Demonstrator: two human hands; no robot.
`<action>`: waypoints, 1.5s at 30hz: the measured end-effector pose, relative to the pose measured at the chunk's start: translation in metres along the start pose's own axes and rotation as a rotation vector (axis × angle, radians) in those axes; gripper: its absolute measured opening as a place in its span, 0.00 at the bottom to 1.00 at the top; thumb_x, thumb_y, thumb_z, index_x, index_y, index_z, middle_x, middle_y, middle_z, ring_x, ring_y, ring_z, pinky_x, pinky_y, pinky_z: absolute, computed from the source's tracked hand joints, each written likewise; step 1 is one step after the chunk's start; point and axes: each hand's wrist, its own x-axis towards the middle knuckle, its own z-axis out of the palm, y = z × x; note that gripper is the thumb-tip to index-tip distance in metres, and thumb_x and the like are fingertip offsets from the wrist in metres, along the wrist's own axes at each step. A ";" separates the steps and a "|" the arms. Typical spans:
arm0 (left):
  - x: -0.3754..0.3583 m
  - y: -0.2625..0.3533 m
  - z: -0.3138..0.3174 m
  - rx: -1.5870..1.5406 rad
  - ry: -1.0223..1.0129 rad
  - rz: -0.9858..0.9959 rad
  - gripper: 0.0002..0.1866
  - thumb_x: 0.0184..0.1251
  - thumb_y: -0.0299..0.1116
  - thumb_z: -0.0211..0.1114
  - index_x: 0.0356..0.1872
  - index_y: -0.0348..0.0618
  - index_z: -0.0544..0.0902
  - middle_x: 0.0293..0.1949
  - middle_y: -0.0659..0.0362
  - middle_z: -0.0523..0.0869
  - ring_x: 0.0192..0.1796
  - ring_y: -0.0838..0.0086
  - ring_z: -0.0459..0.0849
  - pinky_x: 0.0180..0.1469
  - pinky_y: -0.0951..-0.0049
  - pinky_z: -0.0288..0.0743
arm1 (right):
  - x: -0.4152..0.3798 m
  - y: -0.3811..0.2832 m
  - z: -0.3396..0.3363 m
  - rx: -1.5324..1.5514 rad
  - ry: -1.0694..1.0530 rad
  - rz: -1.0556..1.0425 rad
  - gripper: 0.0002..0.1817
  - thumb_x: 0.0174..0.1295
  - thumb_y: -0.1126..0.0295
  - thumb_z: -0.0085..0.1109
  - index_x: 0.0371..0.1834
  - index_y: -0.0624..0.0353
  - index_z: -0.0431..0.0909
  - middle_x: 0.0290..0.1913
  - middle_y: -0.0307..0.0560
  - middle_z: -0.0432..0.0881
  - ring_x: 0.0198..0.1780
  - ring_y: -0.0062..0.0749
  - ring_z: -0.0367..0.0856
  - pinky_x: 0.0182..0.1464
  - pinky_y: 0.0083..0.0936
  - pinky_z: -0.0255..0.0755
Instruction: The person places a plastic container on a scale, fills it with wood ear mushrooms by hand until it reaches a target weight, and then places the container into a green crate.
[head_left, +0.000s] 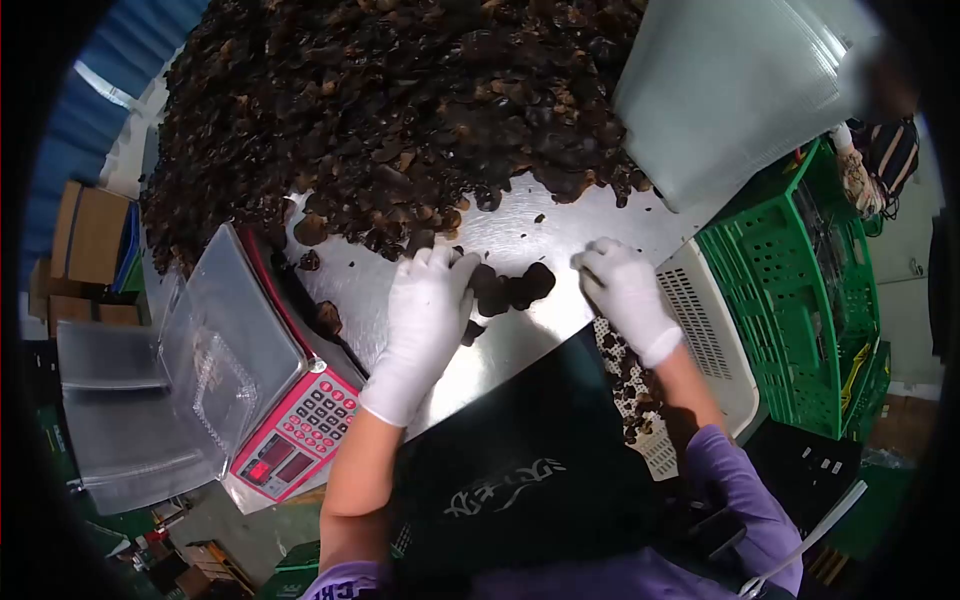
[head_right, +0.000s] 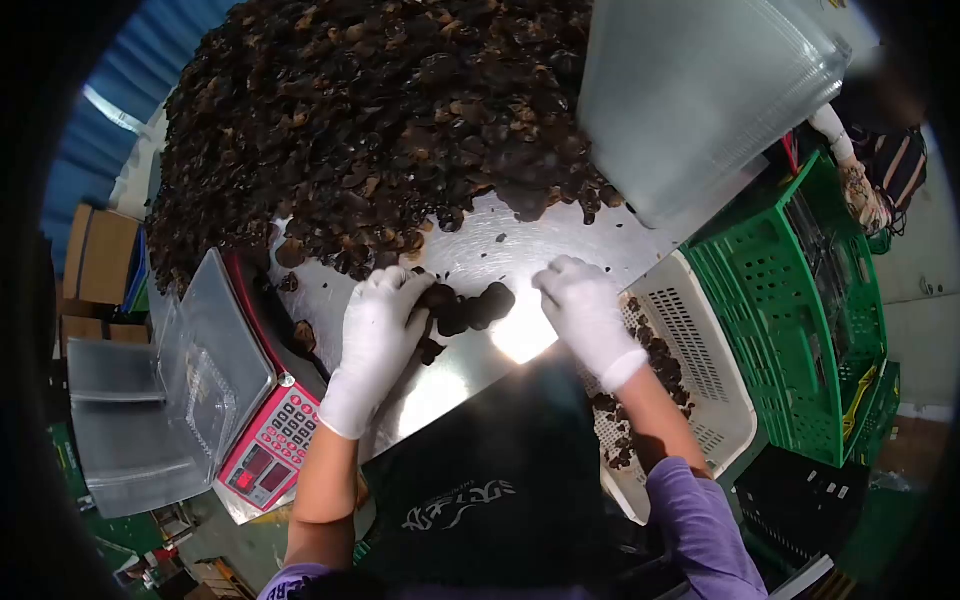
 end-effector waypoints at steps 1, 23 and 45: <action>-0.011 -0.003 -0.007 0.003 -0.001 -0.011 0.22 0.52 0.27 0.68 0.52 0.44 0.83 0.42 0.55 0.81 0.49 0.59 0.80 0.53 0.62 0.73 | -0.015 0.005 -0.018 -0.025 -0.073 0.024 0.11 0.52 0.74 0.64 0.40 0.53 0.85 0.39 0.48 0.83 0.39 0.43 0.83 0.41 0.35 0.77; -0.030 -0.002 0.022 -0.220 0.094 -0.186 0.14 0.60 0.35 0.69 0.44 0.39 0.84 0.43 0.51 0.82 0.52 0.55 0.77 0.56 0.59 0.73 | 0.043 0.014 0.024 0.195 0.052 -0.193 0.14 0.60 0.70 0.63 0.50 0.53 0.85 0.53 0.45 0.84 0.56 0.42 0.81 0.59 0.36 0.74; -0.041 -0.003 0.024 -0.296 0.323 -0.262 0.14 0.60 0.27 0.67 0.48 0.39 0.81 0.47 0.51 0.81 0.52 0.55 0.78 0.55 0.59 0.71 | 0.093 -0.028 0.042 0.367 -0.218 -0.699 0.18 0.56 0.74 0.57 0.52 0.53 0.83 0.59 0.47 0.81 0.63 0.44 0.77 0.65 0.36 0.72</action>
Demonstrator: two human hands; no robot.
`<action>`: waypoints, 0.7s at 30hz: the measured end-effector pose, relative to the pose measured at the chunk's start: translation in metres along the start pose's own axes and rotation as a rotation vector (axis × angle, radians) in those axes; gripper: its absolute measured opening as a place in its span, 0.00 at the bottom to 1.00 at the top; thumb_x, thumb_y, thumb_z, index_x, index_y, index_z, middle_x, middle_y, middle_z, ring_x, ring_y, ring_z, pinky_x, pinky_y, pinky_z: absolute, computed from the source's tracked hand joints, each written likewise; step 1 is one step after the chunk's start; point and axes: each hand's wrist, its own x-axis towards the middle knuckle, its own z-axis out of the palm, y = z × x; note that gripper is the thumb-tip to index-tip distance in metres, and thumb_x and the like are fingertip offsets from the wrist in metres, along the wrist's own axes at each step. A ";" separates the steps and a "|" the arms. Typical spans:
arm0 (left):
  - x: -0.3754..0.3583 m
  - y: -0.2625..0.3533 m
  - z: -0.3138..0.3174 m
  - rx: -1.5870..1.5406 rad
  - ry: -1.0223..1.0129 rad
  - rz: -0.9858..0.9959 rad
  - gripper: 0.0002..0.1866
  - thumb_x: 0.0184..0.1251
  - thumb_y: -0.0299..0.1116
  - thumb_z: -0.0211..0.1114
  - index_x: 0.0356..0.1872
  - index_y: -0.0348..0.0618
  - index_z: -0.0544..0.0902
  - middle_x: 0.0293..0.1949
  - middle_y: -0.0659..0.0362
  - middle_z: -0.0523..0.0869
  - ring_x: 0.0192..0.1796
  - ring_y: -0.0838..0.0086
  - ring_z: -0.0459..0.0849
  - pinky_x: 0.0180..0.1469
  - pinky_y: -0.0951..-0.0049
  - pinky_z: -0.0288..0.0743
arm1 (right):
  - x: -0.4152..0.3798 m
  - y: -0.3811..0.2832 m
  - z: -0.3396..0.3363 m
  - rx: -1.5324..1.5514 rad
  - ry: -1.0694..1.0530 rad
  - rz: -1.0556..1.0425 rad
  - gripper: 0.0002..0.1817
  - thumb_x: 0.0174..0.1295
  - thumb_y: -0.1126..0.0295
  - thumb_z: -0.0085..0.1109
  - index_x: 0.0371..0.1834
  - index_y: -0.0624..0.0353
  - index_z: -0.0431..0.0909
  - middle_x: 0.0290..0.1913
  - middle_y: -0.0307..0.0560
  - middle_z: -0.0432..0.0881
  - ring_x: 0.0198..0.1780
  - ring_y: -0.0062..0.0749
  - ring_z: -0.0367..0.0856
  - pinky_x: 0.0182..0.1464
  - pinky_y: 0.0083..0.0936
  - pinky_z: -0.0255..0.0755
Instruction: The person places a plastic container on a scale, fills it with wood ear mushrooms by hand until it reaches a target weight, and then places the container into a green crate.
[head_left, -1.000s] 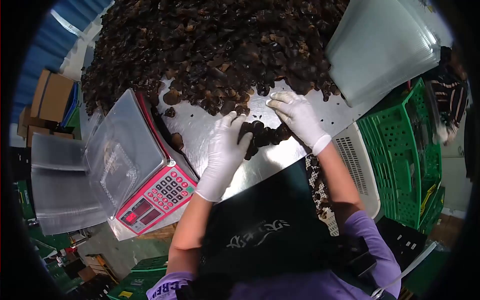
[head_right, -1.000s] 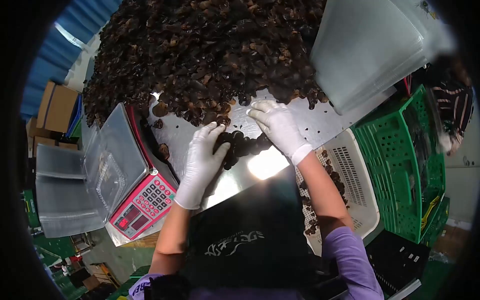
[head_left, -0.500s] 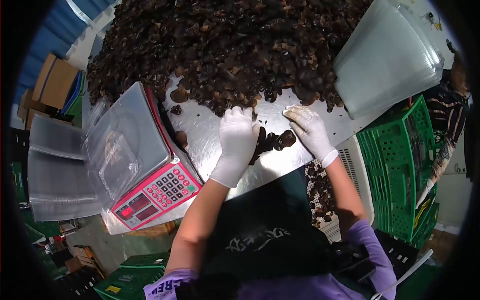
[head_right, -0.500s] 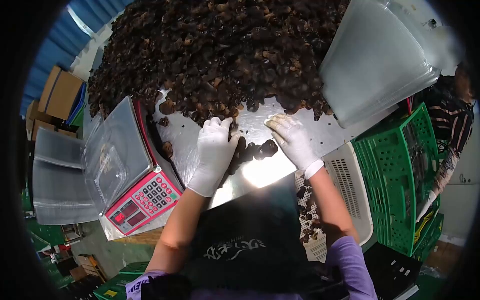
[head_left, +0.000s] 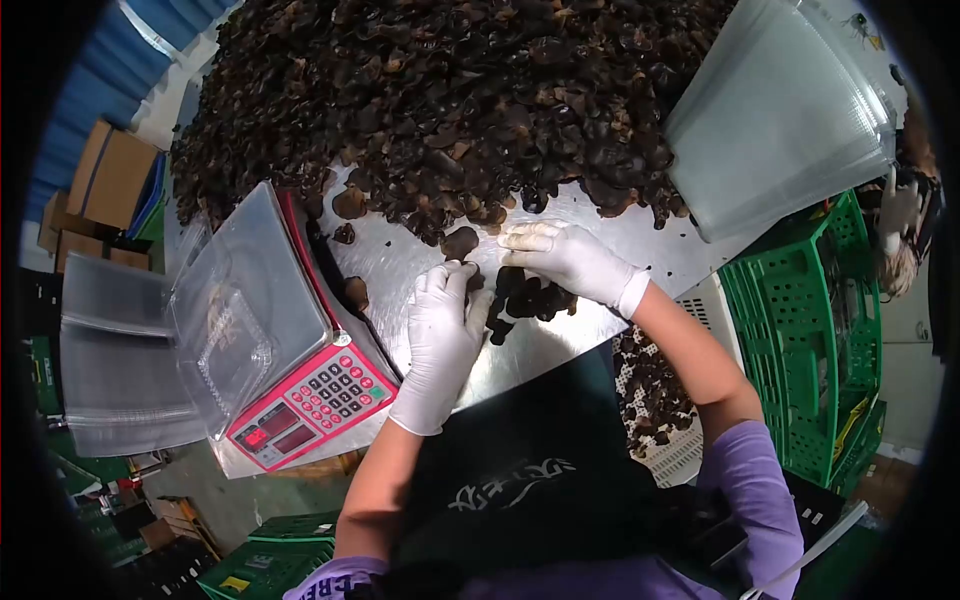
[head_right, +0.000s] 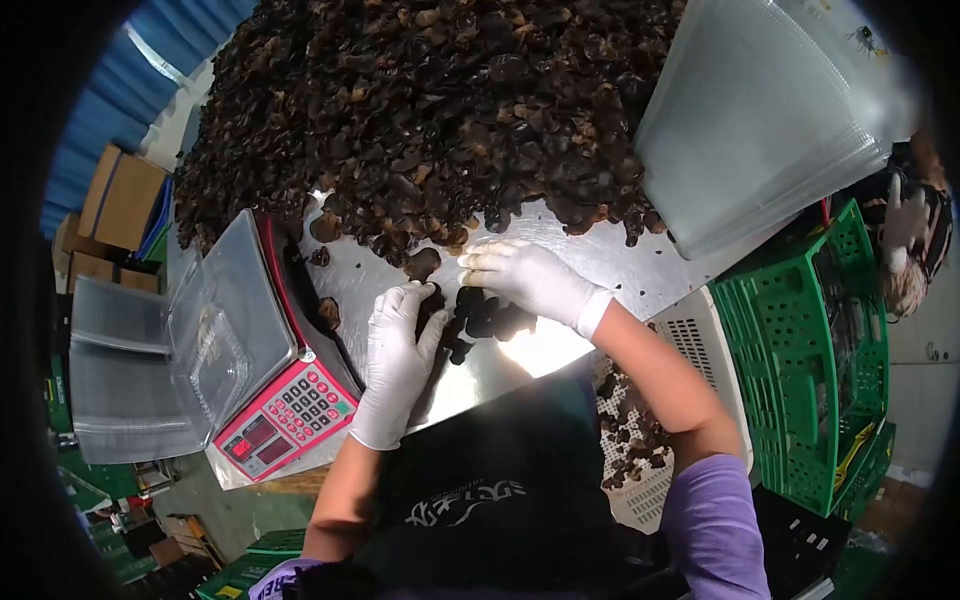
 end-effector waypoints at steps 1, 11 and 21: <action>0.000 0.001 0.002 0.009 0.006 0.016 0.14 0.61 0.27 0.67 0.48 0.38 0.81 0.47 0.51 0.81 0.52 0.54 0.78 0.56 0.59 0.71 | -0.007 0.001 -0.001 0.021 0.032 0.031 0.17 0.56 0.76 0.57 0.50 0.54 0.84 0.57 0.46 0.83 0.62 0.42 0.79 0.63 0.35 0.74; -0.005 -0.012 0.012 -0.183 0.040 -0.020 0.13 0.61 0.27 0.67 0.47 0.36 0.82 0.48 0.51 0.82 0.52 0.56 0.80 0.56 0.63 0.74 | -0.191 -0.078 -0.101 -0.474 -0.435 0.723 0.09 0.52 0.68 0.67 0.38 0.51 0.85 0.37 0.46 0.86 0.38 0.43 0.84 0.44 0.37 0.78; -0.006 -0.002 0.004 -0.322 0.213 -0.040 0.09 0.59 0.18 0.63 0.39 0.39 0.85 0.36 0.55 0.81 0.43 0.63 0.78 0.48 0.67 0.71 | -0.065 -0.093 -0.016 -0.197 0.237 0.679 0.31 0.45 0.57 0.78 0.52 0.53 0.78 0.35 0.43 0.79 0.37 0.36 0.82 0.40 0.31 0.76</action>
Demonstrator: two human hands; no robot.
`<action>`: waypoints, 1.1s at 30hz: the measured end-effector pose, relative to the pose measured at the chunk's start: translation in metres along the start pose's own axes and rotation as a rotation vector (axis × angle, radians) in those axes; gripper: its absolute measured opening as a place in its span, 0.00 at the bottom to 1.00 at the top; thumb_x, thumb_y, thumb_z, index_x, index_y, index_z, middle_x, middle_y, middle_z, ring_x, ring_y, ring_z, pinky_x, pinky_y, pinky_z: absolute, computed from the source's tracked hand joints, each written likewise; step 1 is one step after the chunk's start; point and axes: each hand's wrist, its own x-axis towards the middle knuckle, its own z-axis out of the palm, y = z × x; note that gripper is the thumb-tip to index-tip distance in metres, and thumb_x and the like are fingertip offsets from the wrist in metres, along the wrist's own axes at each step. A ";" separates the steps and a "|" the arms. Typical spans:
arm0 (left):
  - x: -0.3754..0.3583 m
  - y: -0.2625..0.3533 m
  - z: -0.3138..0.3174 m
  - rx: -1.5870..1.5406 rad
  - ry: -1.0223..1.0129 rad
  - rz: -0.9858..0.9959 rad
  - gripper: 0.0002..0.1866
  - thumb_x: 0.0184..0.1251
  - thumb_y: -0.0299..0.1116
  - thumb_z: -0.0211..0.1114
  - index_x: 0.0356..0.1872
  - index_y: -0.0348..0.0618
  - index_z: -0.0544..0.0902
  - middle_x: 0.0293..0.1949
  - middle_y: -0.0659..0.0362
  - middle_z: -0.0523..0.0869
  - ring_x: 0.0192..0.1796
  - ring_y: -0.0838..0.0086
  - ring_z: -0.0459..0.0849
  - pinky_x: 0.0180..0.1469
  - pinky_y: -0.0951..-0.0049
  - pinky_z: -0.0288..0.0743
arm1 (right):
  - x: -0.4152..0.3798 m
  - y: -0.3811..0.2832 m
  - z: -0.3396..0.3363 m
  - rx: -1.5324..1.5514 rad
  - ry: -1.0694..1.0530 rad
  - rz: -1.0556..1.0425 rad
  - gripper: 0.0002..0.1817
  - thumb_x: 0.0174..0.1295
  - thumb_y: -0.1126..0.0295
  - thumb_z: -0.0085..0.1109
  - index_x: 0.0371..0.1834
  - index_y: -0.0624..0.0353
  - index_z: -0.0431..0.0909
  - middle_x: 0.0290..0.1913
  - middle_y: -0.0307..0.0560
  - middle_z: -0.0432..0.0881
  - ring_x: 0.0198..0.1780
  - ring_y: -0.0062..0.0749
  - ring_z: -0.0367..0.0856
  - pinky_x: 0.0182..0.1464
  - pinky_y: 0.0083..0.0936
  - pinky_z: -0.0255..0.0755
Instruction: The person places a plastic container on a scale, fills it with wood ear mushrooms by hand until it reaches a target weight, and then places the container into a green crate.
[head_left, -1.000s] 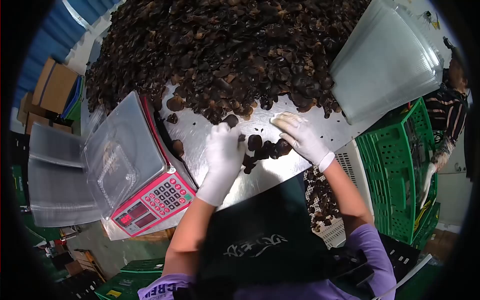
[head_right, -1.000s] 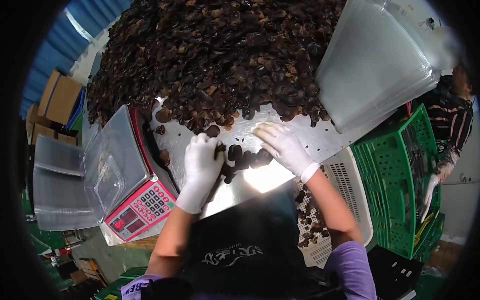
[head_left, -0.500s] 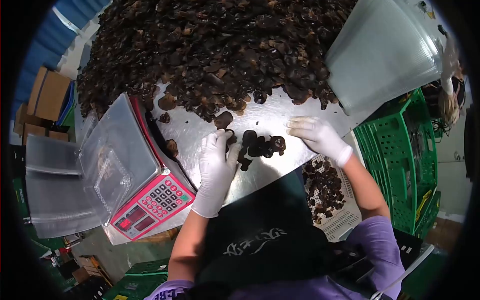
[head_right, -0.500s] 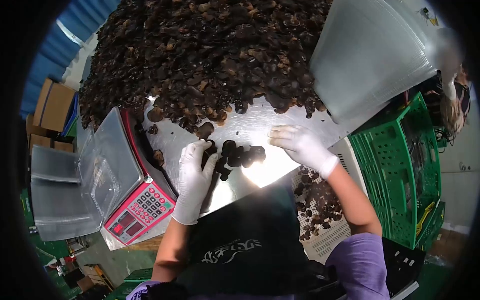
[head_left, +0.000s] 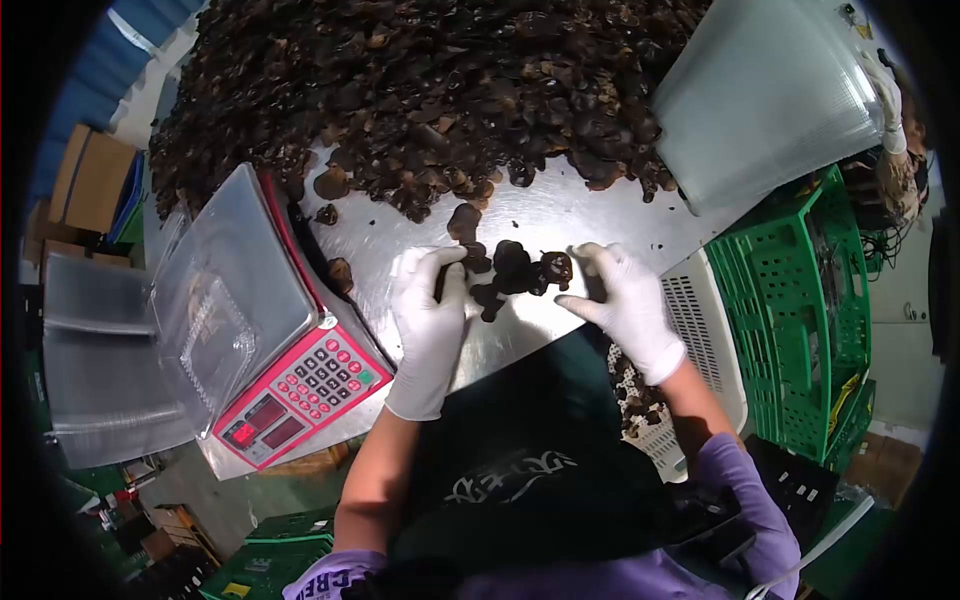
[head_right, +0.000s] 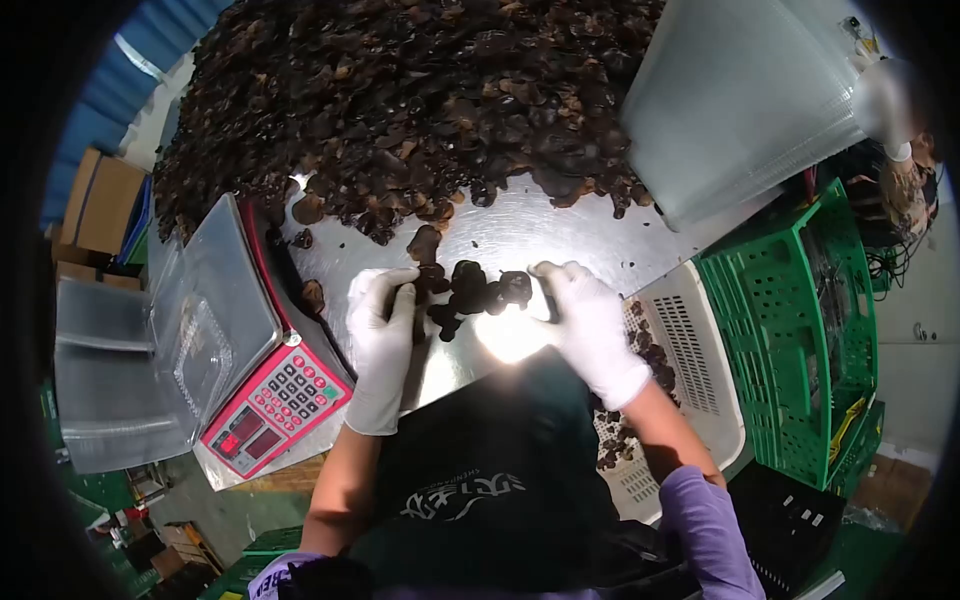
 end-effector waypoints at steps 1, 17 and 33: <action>0.001 -0.005 -0.007 0.034 -0.005 -0.027 0.08 0.59 0.19 0.63 0.39 0.39 0.85 0.36 0.54 0.81 0.43 0.62 0.78 0.49 0.66 0.71 | 0.002 -0.005 0.015 -0.040 0.022 0.016 0.24 0.47 0.60 0.76 0.46 0.54 0.78 0.34 0.43 0.78 0.36 0.39 0.80 0.40 0.33 0.75; 0.038 -0.012 -0.008 0.451 -0.204 0.000 0.11 0.51 0.23 0.63 0.38 0.39 0.80 0.39 0.51 0.83 0.47 0.53 0.82 0.51 0.59 0.76 | 0.031 -0.023 0.035 0.284 0.172 -0.120 0.10 0.56 0.78 0.63 0.42 0.57 0.84 0.39 0.47 0.84 0.40 0.43 0.83 0.45 0.35 0.77; 0.095 -0.004 0.049 0.883 -0.345 0.181 0.09 0.56 0.37 0.70 0.34 0.45 0.85 0.33 0.55 0.83 0.42 0.60 0.82 0.45 0.61 0.76 | -0.017 0.072 -0.054 -0.262 -0.194 -0.060 0.04 0.56 0.68 0.67 0.33 0.53 0.84 0.36 0.43 0.87 0.33 0.41 0.84 0.40 0.36 0.75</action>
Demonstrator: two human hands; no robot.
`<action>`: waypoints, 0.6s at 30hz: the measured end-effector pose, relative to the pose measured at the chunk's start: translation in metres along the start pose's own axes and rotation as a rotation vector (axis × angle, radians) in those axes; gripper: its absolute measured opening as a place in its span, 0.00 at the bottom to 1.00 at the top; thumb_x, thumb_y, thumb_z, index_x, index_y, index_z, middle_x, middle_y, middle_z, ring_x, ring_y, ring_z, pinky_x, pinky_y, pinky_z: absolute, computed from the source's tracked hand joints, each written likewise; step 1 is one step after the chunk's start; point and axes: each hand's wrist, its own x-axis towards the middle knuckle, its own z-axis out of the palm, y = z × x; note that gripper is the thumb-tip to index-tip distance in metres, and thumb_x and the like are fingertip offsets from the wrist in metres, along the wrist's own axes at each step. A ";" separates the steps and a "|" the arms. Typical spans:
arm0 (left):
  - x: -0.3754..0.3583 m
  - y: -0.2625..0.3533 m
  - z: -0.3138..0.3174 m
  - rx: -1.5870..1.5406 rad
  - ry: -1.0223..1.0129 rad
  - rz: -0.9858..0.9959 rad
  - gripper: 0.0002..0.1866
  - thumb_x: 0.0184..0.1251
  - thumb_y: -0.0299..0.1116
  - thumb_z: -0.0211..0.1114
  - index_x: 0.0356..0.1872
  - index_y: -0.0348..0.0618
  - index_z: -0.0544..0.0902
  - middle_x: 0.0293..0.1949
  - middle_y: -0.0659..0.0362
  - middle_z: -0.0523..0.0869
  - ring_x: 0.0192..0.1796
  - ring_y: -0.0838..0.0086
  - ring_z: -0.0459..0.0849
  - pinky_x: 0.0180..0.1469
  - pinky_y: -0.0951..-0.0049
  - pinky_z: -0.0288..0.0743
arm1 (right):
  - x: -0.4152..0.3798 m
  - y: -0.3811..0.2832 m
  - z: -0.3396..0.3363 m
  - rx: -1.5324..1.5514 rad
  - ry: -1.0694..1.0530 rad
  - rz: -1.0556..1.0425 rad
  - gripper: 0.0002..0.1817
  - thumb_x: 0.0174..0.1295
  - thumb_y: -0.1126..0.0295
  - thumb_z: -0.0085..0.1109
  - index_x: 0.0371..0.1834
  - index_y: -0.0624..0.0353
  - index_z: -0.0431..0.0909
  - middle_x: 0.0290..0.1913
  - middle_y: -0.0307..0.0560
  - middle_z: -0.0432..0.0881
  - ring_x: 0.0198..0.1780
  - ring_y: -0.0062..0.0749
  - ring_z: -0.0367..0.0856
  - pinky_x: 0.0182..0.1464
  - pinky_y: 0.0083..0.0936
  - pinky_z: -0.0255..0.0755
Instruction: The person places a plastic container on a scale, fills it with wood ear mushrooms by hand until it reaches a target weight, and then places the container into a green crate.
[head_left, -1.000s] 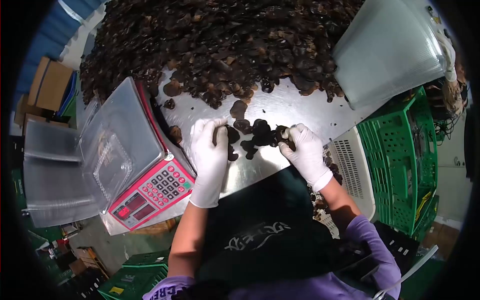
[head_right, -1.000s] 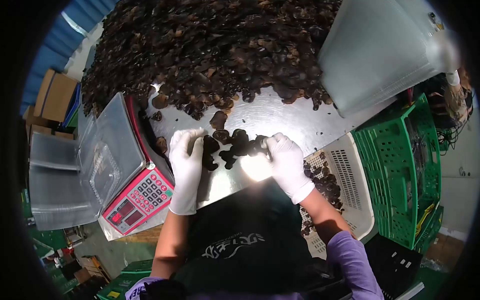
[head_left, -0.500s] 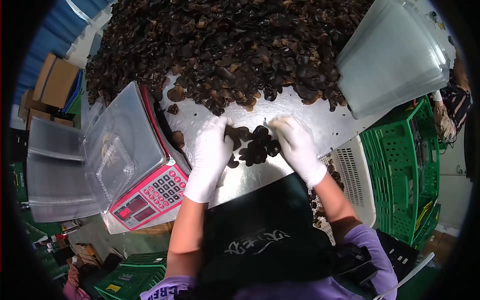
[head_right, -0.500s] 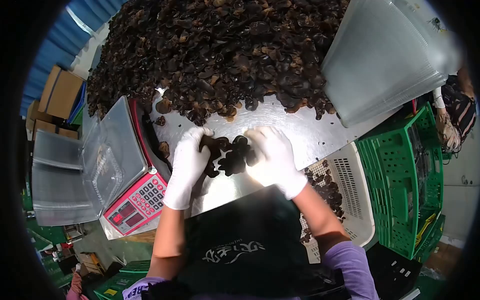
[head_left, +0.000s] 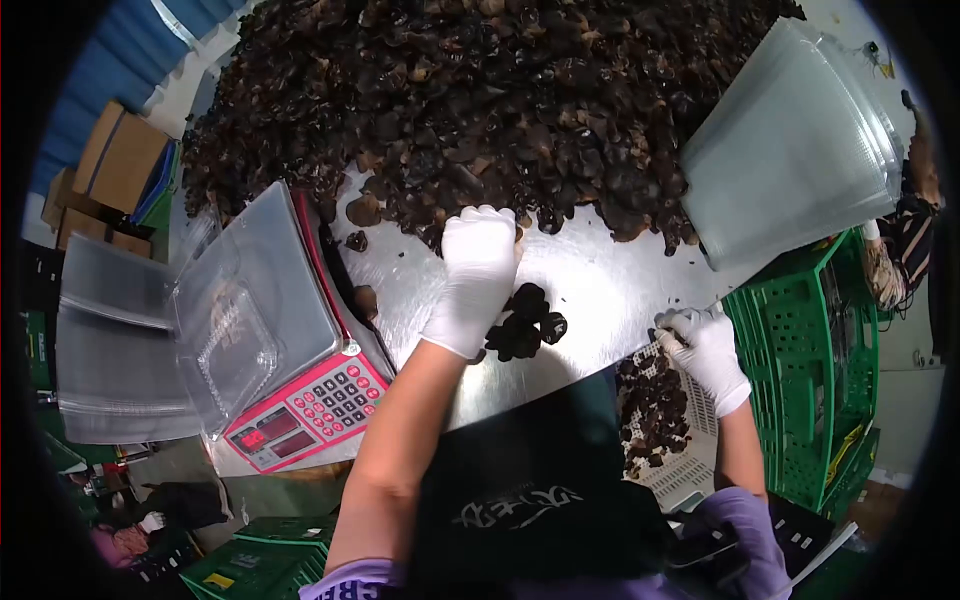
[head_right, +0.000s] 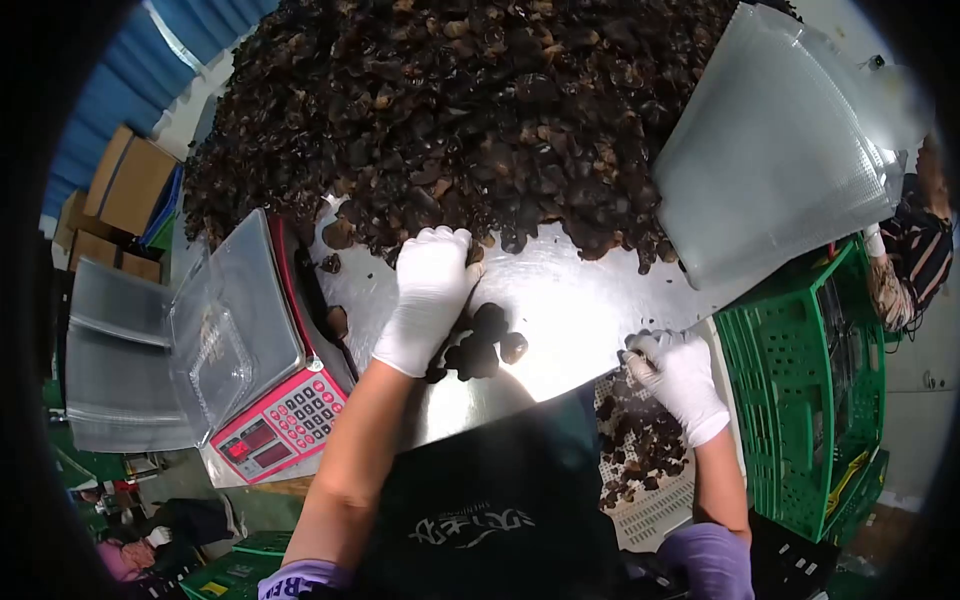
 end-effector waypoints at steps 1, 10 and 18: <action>0.004 -0.001 0.014 0.097 -0.004 0.003 0.09 0.53 0.37 0.70 0.32 0.46 0.85 0.33 0.56 0.82 0.41 0.61 0.82 0.45 0.62 0.75 | 0.006 -0.001 0.004 0.002 0.005 -0.002 0.04 0.56 0.68 0.67 0.33 0.53 0.84 0.36 0.43 0.87 0.33 0.41 0.84 0.40 0.36 0.75; -0.055 -0.024 -0.026 -0.440 -0.135 0.131 0.11 0.52 0.23 0.64 0.38 0.43 0.86 0.39 0.52 0.84 0.47 0.55 0.83 0.52 0.61 0.76 | 0.121 -0.055 0.058 0.527 0.463 0.025 0.06 0.59 0.68 0.66 0.34 0.58 0.82 0.32 0.49 0.81 0.35 0.44 0.83 0.39 0.35 0.76; 0.016 -0.023 -0.024 -0.019 0.419 -0.023 0.19 0.53 0.21 0.65 0.50 0.43 0.83 0.56 0.52 0.81 0.56 0.57 0.78 0.56 0.60 0.74 | 0.127 -0.084 0.060 0.450 0.046 0.132 0.13 0.58 0.59 0.64 0.24 0.56 0.77 0.29 0.50 0.82 0.32 0.46 0.83 0.37 0.38 0.75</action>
